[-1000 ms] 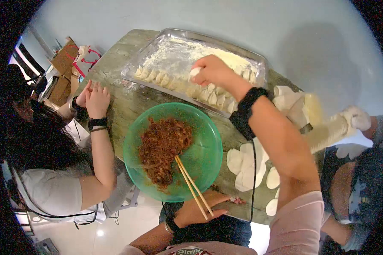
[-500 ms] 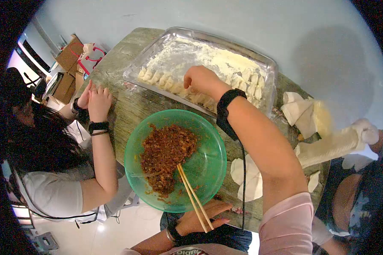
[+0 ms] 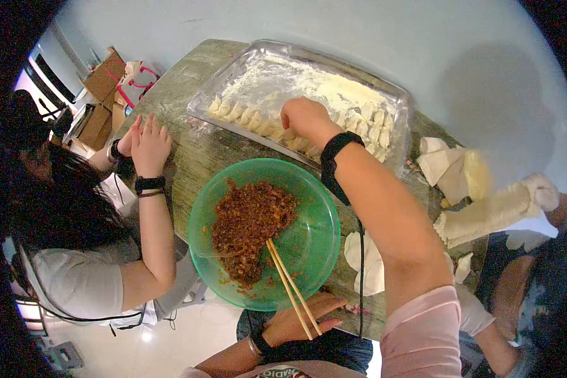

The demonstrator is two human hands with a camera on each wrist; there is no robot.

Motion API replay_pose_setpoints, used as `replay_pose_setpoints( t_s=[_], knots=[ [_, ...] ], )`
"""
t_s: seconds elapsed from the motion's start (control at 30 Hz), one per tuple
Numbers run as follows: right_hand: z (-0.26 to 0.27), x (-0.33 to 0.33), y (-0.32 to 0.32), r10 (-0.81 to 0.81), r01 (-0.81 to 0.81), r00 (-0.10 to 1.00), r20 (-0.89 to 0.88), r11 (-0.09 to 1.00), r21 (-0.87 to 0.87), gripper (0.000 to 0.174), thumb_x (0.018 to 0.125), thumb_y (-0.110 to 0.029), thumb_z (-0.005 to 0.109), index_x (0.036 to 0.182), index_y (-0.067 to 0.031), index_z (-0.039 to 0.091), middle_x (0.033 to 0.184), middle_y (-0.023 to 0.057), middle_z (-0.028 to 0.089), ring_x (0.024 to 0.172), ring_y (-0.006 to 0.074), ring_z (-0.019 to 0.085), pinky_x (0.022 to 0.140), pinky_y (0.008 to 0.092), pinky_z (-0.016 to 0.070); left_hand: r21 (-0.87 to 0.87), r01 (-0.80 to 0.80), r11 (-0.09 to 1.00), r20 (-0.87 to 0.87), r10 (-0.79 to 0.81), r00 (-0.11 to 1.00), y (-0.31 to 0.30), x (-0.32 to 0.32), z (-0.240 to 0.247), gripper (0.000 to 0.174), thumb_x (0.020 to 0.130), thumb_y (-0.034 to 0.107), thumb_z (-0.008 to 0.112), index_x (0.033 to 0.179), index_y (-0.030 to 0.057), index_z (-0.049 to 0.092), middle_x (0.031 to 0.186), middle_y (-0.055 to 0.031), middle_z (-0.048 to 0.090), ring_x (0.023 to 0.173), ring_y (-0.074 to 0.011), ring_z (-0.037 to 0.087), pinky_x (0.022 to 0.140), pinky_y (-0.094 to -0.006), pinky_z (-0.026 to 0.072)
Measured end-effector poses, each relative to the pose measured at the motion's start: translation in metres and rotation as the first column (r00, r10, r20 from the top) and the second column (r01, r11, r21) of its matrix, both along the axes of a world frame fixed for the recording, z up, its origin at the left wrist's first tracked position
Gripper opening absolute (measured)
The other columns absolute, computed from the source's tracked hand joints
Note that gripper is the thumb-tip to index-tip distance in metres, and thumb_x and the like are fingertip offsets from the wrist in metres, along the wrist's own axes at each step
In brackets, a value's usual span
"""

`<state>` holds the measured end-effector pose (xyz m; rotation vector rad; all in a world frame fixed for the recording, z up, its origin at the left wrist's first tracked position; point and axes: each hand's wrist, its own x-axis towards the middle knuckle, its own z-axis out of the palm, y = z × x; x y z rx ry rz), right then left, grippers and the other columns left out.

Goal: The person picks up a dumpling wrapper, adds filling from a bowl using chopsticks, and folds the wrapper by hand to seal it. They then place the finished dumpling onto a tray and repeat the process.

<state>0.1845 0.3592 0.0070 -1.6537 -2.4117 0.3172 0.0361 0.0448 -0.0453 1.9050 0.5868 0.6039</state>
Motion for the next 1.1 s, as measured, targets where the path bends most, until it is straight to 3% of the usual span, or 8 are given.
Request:
replay_pose_setpoints(
  t_s=[0.43,0.6,0.67,0.73,0.87,1.0,1.07,1.1],
  knots=[
    [-0.001,-0.008,0.000,0.062,-0.065,0.997,-0.033,0.995,-0.071,0.009,0.066,-0.006,0.060,0.072,-0.0057,0.067,0.074,0.0168,0.064,0.072,0.0311,0.063,0.065,0.0379,0.0498,0.081,-0.035,0.996,0.007,0.035,0.999,-0.001,0.002,-0.008,0.043,0.085,0.031,0.060,0.120,0.0079,0.052,0.106,-0.0132,0.060,0.099,-0.0312,0.058,0.084,-0.0398,0.0476],
    [0.008,-0.001,-0.013,0.031,0.004,0.985,-0.170,0.979,0.203,0.017,0.070,0.001,0.057,0.080,-0.0059,0.069,0.078,0.0154,0.065,0.076,0.0309,0.064,0.067,0.0381,0.0496,0.122,-0.076,0.990,-0.009,0.077,0.997,0.000,0.001,-0.004,0.042,0.084,0.032,0.060,0.119,0.0088,0.052,0.103,-0.0122,0.060,0.097,-0.0310,0.059,0.083,-0.0392,0.0481],
    [0.034,-0.005,-0.031,-0.035,0.074,0.967,-0.253,0.986,0.147,0.016,0.072,0.000,0.057,0.082,-0.0056,0.069,0.078,0.0146,0.065,0.076,0.0289,0.064,0.068,0.0365,0.0496,0.193,-0.107,0.975,-0.015,0.112,0.994,-0.001,0.000,-0.007,0.042,0.084,0.033,0.061,0.118,0.0099,0.053,0.102,-0.0120,0.061,0.096,-0.0308,0.059,0.083,-0.0388,0.0482],
    [0.068,-0.002,-0.063,-0.131,0.162,0.934,-0.333,0.984,0.067,0.016,0.074,-0.002,0.057,0.084,-0.0053,0.069,0.079,0.0138,0.066,0.075,0.0269,0.064,0.068,0.0349,0.0495,0.180,-0.126,0.976,-0.031,0.133,0.991,0.000,-0.001,0.000,0.039,0.084,0.034,0.061,0.115,0.0110,0.057,0.101,-0.0126,0.062,0.097,-0.0301,0.059,0.083,-0.0388,0.0484],
    [0.114,0.017,-0.151,0.000,0.028,0.833,-0.553,0.999,0.042,0.019,0.075,-0.010,0.065,0.090,-0.0003,0.066,0.079,0.0080,0.066,0.074,0.0134,0.060,0.069,0.0271,0.0477,0.165,-0.132,0.977,-0.022,0.138,0.990,0.002,0.000,-0.002,0.036,0.082,0.032,0.063,0.111,0.0116,0.059,0.102,-0.0115,0.063,0.098,-0.0292,0.059,0.083,-0.0383,0.0480],
    [0.126,0.040,-0.274,-0.222,0.180,0.773,-0.594,0.975,-0.130,0.017,0.079,-0.008,0.063,0.095,-0.0003,0.065,0.085,0.0077,0.066,0.077,0.0119,0.060,0.068,0.0258,0.0472,0.180,-0.129,0.975,-0.038,0.138,0.990,0.003,-0.002,0.008,0.033,0.079,0.024,0.065,0.108,0.0098,0.060,0.100,-0.0103,0.063,0.095,-0.0292,0.060,0.083,-0.0368,0.0481],
    [0.108,0.054,-0.327,-0.352,0.285,0.729,-0.587,0.936,-0.207,0.017,0.078,-0.004,0.063,0.095,-0.0003,0.066,0.088,0.0085,0.066,0.077,0.0130,0.060,0.068,0.0253,0.0472,0.211,-0.220,0.952,0.057,0.213,0.975,0.002,0.002,0.006,0.028,0.080,0.021,0.064,0.106,0.0121,0.061,0.096,-0.0089,0.063,0.088,-0.0286,0.060,0.071,-0.0356,0.0493],
    [0.094,0.060,-0.352,-0.411,0.345,0.714,-0.567,0.911,-0.226,0.017,0.077,-0.003,0.064,0.094,-0.0002,0.065,0.090,0.0093,0.065,0.077,0.0142,0.060,0.068,0.0254,0.0474,0.127,-0.200,0.972,0.006,0.201,0.980,0.002,0.002,0.012,0.028,0.078,0.017,0.066,0.104,0.0074,0.063,0.096,-0.0108,0.063,0.090,-0.0277,0.061,0.077,-0.0341,0.0482]
  ],
)
